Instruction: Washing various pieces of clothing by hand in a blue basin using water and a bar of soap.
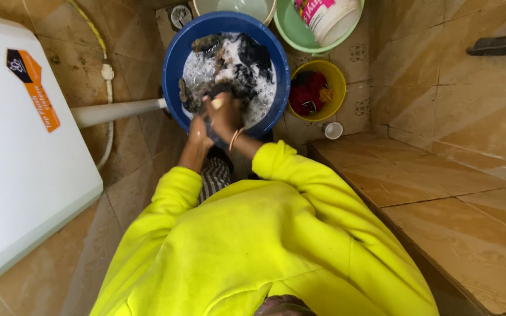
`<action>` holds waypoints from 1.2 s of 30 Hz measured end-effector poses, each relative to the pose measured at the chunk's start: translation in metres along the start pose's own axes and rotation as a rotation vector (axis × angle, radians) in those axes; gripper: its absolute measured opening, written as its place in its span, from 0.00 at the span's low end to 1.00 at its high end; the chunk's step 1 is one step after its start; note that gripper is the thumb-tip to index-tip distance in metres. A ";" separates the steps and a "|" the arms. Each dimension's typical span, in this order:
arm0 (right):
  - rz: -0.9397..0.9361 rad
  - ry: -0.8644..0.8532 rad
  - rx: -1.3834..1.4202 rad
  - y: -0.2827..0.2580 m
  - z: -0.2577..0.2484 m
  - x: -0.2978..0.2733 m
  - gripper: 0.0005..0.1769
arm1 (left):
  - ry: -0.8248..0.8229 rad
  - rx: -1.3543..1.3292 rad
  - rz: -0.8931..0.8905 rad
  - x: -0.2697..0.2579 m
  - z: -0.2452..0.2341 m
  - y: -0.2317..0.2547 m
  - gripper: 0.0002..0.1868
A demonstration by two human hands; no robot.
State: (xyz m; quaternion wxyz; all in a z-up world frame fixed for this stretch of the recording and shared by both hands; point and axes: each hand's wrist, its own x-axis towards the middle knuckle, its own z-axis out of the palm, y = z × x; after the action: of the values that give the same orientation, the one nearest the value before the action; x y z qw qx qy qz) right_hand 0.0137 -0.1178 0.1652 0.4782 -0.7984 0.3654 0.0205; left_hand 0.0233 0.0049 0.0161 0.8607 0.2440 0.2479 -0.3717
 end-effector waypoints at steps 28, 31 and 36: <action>-0.096 -0.167 0.547 0.080 0.066 0.100 0.27 | 0.327 0.659 0.225 -0.074 0.160 0.020 0.19; -0.298 -0.148 0.505 0.043 0.049 0.050 0.24 | 0.329 0.338 -0.022 -0.073 0.156 0.041 0.28; -0.376 -0.132 0.346 -0.009 -0.003 -0.036 0.29 | 0.008 0.285 -0.266 0.038 -0.043 0.076 0.17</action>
State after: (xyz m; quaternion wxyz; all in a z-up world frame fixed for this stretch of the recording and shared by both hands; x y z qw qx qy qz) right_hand -0.0082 -0.0976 0.1873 0.6260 -0.7554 0.1768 -0.0793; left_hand 0.0930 0.0572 -0.0217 0.7598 0.3302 0.2263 -0.5123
